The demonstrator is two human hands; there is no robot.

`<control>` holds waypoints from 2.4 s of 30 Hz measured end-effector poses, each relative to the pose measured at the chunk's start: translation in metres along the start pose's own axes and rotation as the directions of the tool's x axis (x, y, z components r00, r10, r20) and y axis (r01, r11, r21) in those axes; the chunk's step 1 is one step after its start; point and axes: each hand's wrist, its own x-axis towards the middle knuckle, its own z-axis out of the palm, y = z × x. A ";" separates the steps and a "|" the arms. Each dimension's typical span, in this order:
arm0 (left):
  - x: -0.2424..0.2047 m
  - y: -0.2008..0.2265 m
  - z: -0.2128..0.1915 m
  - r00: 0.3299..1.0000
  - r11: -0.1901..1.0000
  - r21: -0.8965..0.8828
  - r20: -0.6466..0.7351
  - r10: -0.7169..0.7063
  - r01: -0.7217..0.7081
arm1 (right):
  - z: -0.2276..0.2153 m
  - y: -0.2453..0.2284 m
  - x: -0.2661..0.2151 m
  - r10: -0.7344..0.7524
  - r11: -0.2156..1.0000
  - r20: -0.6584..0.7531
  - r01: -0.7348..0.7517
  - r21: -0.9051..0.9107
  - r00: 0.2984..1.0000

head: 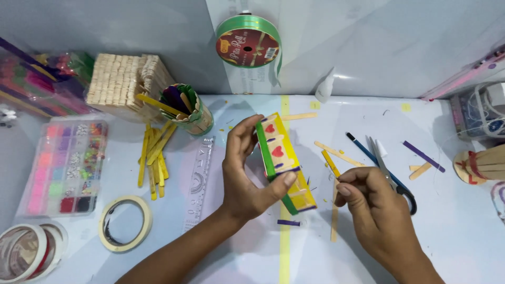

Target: Assembling a small decorative box using colored popsicle sticks and adhesive.

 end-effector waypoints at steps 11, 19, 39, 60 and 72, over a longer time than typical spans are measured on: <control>0.005 -0.010 0.000 0.928 0.881 -0.296 0.073 -0.365 0.370 | 0.000 0.003 0.004 0.051 0.998 -0.020 -0.051 0.021 0.998; 0.002 -0.001 0.002 0.938 0.921 -0.176 0.073 -0.340 0.348 | -0.002 -0.004 0.004 0.146 0.982 -0.007 -0.144 0.125 0.989; -0.010 -0.004 0.006 0.975 0.964 0.163 0.101 0.195 -0.210 | -0.004 -0.014 -0.002 0.167 0.835 0.189 -0.241 0.494 0.968; -0.015 -0.030 0.007 0.929 0.830 0.430 0.058 0.366 -0.355 | -0.002 0.002 -0.003 0.072 0.981 0.161 -0.100 0.169 0.984; -0.013 -0.028 0.007 0.919 0.810 0.449 0.075 0.387 -0.378 | 0.005 -0.011 -0.008 0.079 0.958 0.163 -0.120 0.262 0.984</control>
